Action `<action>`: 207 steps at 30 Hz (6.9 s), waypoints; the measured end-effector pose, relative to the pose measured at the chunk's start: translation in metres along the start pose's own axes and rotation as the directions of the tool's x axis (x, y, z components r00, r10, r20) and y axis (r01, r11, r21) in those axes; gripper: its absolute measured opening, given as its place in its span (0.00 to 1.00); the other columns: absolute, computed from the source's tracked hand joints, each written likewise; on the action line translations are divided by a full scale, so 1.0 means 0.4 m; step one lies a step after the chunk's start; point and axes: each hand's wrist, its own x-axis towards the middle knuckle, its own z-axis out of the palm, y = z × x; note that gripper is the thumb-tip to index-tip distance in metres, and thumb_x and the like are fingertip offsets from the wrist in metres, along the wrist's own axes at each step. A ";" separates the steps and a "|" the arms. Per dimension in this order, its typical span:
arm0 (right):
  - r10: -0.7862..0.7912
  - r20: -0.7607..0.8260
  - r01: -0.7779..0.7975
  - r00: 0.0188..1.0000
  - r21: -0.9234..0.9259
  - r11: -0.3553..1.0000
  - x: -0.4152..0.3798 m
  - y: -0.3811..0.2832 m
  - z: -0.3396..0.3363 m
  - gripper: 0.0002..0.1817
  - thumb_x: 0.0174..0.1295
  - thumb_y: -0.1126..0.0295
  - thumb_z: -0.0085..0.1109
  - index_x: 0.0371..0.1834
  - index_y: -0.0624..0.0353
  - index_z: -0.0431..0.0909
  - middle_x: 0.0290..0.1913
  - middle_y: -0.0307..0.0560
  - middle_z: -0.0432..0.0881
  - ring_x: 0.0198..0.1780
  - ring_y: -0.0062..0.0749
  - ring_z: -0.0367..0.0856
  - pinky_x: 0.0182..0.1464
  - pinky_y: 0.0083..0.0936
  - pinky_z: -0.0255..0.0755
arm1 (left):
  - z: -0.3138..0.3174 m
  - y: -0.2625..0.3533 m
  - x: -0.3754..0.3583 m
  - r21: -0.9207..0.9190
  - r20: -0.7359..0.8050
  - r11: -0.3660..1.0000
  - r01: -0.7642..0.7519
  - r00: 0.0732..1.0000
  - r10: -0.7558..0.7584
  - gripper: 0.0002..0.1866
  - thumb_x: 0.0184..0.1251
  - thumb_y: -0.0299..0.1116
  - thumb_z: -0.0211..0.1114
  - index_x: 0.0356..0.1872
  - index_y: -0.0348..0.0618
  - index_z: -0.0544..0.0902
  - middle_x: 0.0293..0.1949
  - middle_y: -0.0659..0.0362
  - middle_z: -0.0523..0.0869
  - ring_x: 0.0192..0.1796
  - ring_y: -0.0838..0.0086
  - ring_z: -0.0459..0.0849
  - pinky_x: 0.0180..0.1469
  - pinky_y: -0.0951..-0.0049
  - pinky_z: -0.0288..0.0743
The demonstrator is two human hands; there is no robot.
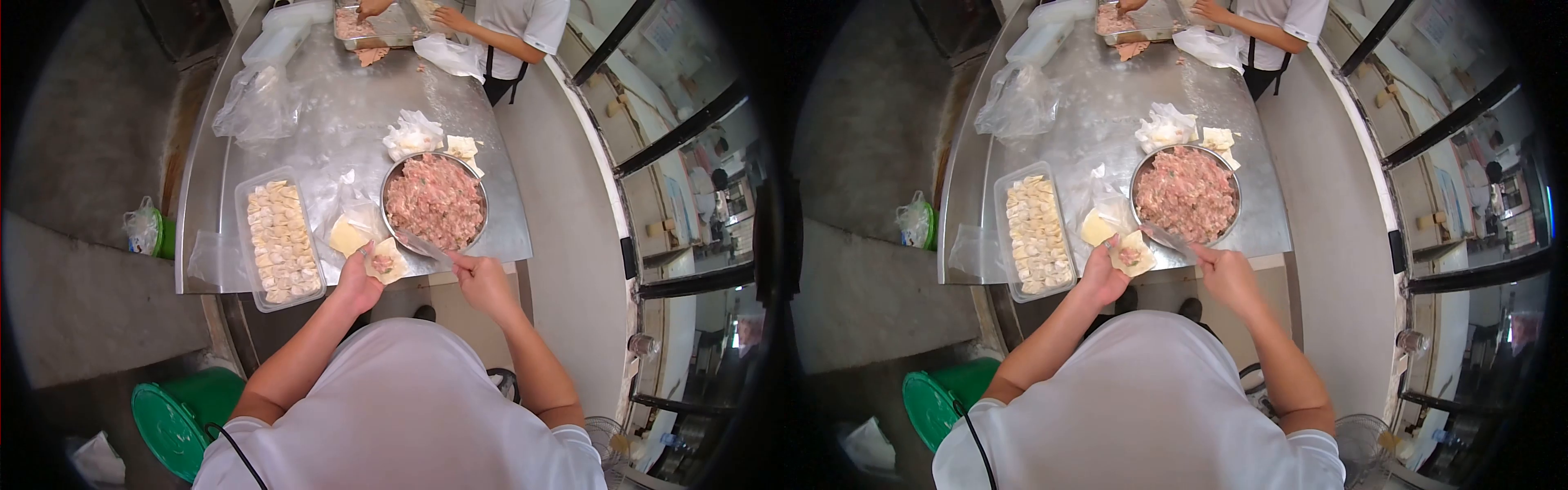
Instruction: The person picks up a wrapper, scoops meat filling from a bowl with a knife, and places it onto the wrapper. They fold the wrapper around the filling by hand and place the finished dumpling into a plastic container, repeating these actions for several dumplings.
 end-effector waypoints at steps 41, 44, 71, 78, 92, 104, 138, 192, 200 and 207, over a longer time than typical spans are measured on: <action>-0.270 0.004 0.270 0.963 0.029 0.962 -0.024 -0.169 -0.099 0.14 0.64 0.71 0.69 0.53 0.53 0.91 0.39 0.51 0.89 0.39 0.50 0.87 0.42 0.39 0.79 | 0.110 0.243 -0.133 0.929 0.348 0.038 -0.367 0.905 0.243 0.12 0.63 0.28 0.80 0.43 0.39 0.86 0.34 0.65 0.87 0.37 0.81 0.82 0.43 0.74 0.78; -0.118 -0.009 0.116 0.993 0.267 0.957 -0.006 -0.107 -0.048 0.13 0.64 0.72 0.71 0.51 0.62 0.90 0.38 0.48 0.90 0.34 0.34 0.87 0.38 0.31 0.77 | 0.089 0.211 -0.138 0.889 0.308 0.268 -0.372 0.918 0.252 0.13 0.67 0.35 0.78 0.44 0.40 0.86 0.34 0.66 0.87 0.35 0.82 0.82 0.40 0.76 0.78; -0.229 0.025 0.134 0.973 0.746 0.652 0.132 -0.368 0.257 0.11 0.77 0.70 0.61 0.49 0.67 0.88 0.44 0.41 0.82 0.40 0.24 0.81 0.46 0.19 0.75 | -0.202 0.335 -0.234 0.464 0.138 0.802 -0.376 0.925 0.354 0.20 0.84 0.41 0.58 0.50 0.27 0.83 0.46 0.40 0.89 0.45 0.58 0.92 0.50 0.60 0.89; -0.353 -0.040 0.282 0.935 0.687 0.669 0.317 -0.447 0.355 0.09 0.76 0.74 0.60 0.50 0.69 0.85 0.49 0.48 0.85 0.48 0.31 0.88 0.55 0.26 0.82 | -0.241 0.378 -0.238 0.417 0.079 0.820 -0.392 0.915 0.397 0.23 0.82 0.47 0.62 0.30 0.40 0.76 0.28 0.56 0.83 0.26 0.72 0.81 0.28 0.70 0.77; -0.414 0.094 0.313 0.905 0.511 0.801 0.630 -0.450 0.547 0.06 0.73 0.76 0.63 0.46 0.67 0.86 0.36 0.43 0.87 0.41 0.26 0.84 0.47 0.24 0.79 | -0.190 0.457 -0.195 0.656 -0.318 0.720 -0.229 0.781 0.537 0.14 0.79 0.39 0.67 0.34 0.42 0.79 0.23 0.65 0.77 0.20 0.83 0.67 0.22 0.78 0.60; -0.449 0.188 0.263 0.874 0.594 0.760 0.637 -0.412 0.499 0.06 0.72 0.77 0.63 0.47 0.66 0.88 0.45 0.45 0.87 0.45 0.28 0.84 0.52 0.25 0.79 | -0.158 0.642 0.019 0.992 0.103 -0.011 -0.126 0.751 0.653 0.27 0.68 0.32 0.72 0.64 0.31 0.78 0.55 0.37 0.87 0.58 0.47 0.87 0.60 0.57 0.79; -0.518 -0.079 0.468 0.852 0.561 0.683 0.549 -0.449 0.461 0.07 0.70 0.79 0.63 0.47 0.63 0.88 0.47 0.46 0.89 0.46 0.30 0.85 0.49 0.24 0.78 | -0.181 0.663 0.075 0.866 0.349 -0.498 -0.035 0.756 0.554 0.19 0.63 0.23 0.62 0.53 0.47 0.91 0.49 0.49 0.91 0.51 0.54 0.90 0.54 0.59 0.83; -0.352 0.427 -0.186 0.833 0.815 0.550 0.148 -0.562 0.368 0.22 0.62 0.74 0.73 0.60 0.61 0.83 0.32 0.33 0.85 0.20 0.09 0.62 0.23 0.15 0.54 | -0.136 0.535 -0.435 0.116 0.153 0.898 -0.425 0.901 0.407 0.11 0.87 0.38 0.49 0.51 0.41 0.75 0.50 0.40 0.89 0.42 0.54 0.92 0.41 0.56 0.88; -0.048 0.348 -0.239 0.936 0.732 0.638 0.161 -0.438 0.470 0.07 0.61 0.74 0.74 0.37 0.62 0.84 0.30 0.41 0.85 0.22 0.19 0.74 0.23 0.21 0.64 | -0.242 0.613 -0.164 0.880 -0.047 0.334 -0.338 0.638 0.769 0.13 0.81 0.38 0.62 0.42 0.39 0.85 0.39 0.55 0.91 0.33 0.71 0.84 0.37 0.66 0.79; 0.033 0.180 -0.122 0.983 0.512 0.850 0.223 -0.360 0.557 0.10 0.59 0.71 0.73 0.33 0.66 0.82 0.28 0.46 0.86 0.31 0.27 0.85 0.37 0.27 0.77 | -0.247 0.607 -0.098 0.984 0.167 -0.179 -0.007 0.401 0.901 0.11 0.72 0.39 0.70 0.39 0.41 0.90 0.38 0.50 0.90 0.41 0.56 0.88 0.44 0.56 0.79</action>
